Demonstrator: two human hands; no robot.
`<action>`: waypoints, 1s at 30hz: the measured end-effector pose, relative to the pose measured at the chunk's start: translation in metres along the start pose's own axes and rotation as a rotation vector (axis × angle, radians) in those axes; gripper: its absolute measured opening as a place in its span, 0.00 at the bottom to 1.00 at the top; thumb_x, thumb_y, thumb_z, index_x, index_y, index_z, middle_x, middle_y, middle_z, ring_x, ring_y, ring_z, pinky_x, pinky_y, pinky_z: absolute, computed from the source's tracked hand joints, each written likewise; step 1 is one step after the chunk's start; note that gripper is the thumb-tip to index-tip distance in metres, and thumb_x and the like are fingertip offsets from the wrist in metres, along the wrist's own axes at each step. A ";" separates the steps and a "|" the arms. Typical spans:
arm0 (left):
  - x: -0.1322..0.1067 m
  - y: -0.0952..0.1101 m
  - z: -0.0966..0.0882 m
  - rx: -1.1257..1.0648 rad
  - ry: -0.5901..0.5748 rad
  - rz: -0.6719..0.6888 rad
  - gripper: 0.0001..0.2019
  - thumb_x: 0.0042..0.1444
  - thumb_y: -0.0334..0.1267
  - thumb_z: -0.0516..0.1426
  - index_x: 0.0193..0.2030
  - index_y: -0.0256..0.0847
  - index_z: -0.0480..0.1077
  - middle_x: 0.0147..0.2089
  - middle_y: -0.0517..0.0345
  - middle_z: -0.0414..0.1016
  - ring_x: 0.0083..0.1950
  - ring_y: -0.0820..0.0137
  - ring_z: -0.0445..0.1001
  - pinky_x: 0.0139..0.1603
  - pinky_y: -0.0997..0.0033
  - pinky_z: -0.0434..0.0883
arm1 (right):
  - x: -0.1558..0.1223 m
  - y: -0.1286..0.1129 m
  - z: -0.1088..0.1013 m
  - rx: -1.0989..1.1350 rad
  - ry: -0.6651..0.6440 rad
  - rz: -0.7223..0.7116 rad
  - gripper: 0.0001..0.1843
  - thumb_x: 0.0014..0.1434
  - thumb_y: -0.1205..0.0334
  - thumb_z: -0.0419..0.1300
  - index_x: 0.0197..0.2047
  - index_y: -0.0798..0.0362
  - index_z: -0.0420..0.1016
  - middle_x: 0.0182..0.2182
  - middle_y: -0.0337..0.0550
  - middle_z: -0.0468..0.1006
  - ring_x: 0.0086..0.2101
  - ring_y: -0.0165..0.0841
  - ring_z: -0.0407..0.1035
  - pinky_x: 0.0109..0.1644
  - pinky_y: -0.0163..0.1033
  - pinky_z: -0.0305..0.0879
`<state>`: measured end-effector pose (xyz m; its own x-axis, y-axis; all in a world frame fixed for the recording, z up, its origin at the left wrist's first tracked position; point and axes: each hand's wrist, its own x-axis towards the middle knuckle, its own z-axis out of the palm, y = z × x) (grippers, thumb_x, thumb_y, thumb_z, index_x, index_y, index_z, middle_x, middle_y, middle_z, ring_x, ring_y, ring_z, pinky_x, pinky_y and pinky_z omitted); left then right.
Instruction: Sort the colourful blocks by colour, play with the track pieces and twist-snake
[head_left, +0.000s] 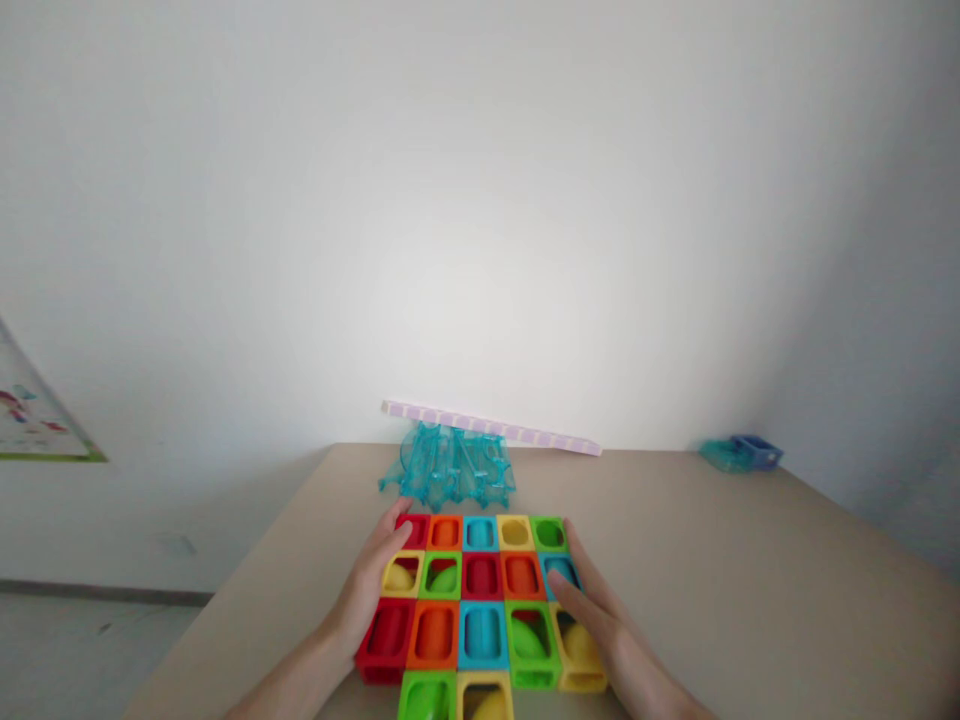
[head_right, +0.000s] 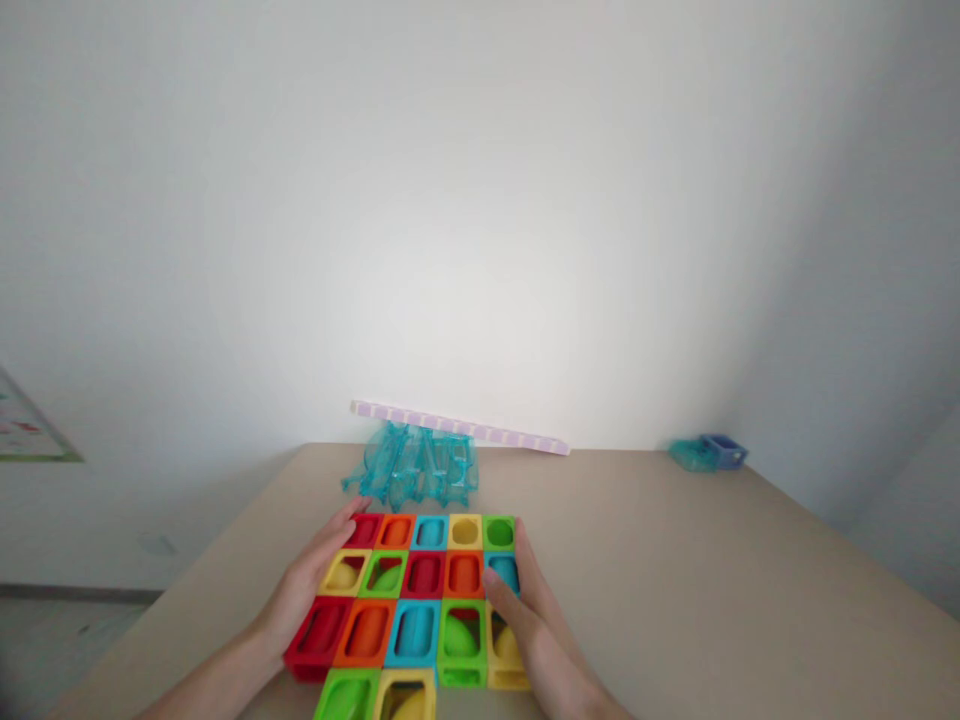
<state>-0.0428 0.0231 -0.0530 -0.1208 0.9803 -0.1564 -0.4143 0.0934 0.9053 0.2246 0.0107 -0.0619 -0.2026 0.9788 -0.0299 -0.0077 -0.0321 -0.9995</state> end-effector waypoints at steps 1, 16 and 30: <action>0.001 0.000 0.001 0.025 0.016 0.024 0.29 0.54 0.48 0.60 0.62 0.44 0.63 0.62 0.50 0.71 0.60 0.54 0.72 0.58 0.58 0.70 | 0.000 -0.001 0.000 0.002 -0.002 -0.011 0.45 0.61 0.40 0.56 0.72 0.44 0.40 0.71 0.43 0.45 0.68 0.43 0.41 0.69 0.55 0.44; 0.016 0.015 -0.012 0.489 0.048 0.343 0.13 0.48 0.43 0.61 0.40 0.39 0.75 0.49 0.52 0.77 0.50 0.57 0.75 0.48 0.65 0.72 | 0.013 -0.002 -0.009 0.086 0.010 -0.016 0.43 0.58 0.45 0.60 0.71 0.47 0.48 0.67 0.45 0.58 0.65 0.44 0.53 0.69 0.52 0.47; 0.023 0.020 -0.021 0.793 -0.045 0.295 0.05 0.50 0.38 0.57 0.30 0.41 0.72 0.29 0.61 0.76 0.34 0.63 0.73 0.38 0.68 0.66 | 0.017 -0.003 -0.013 -0.264 -0.048 -0.202 0.32 0.60 0.49 0.58 0.64 0.49 0.57 0.58 0.51 0.68 0.56 0.44 0.66 0.61 0.54 0.60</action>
<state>-0.0722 0.0439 -0.0469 -0.0819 0.9881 0.1304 0.3862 -0.0891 0.9181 0.2335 0.0296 -0.0598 -0.2690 0.9491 0.1639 0.2004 0.2216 -0.9543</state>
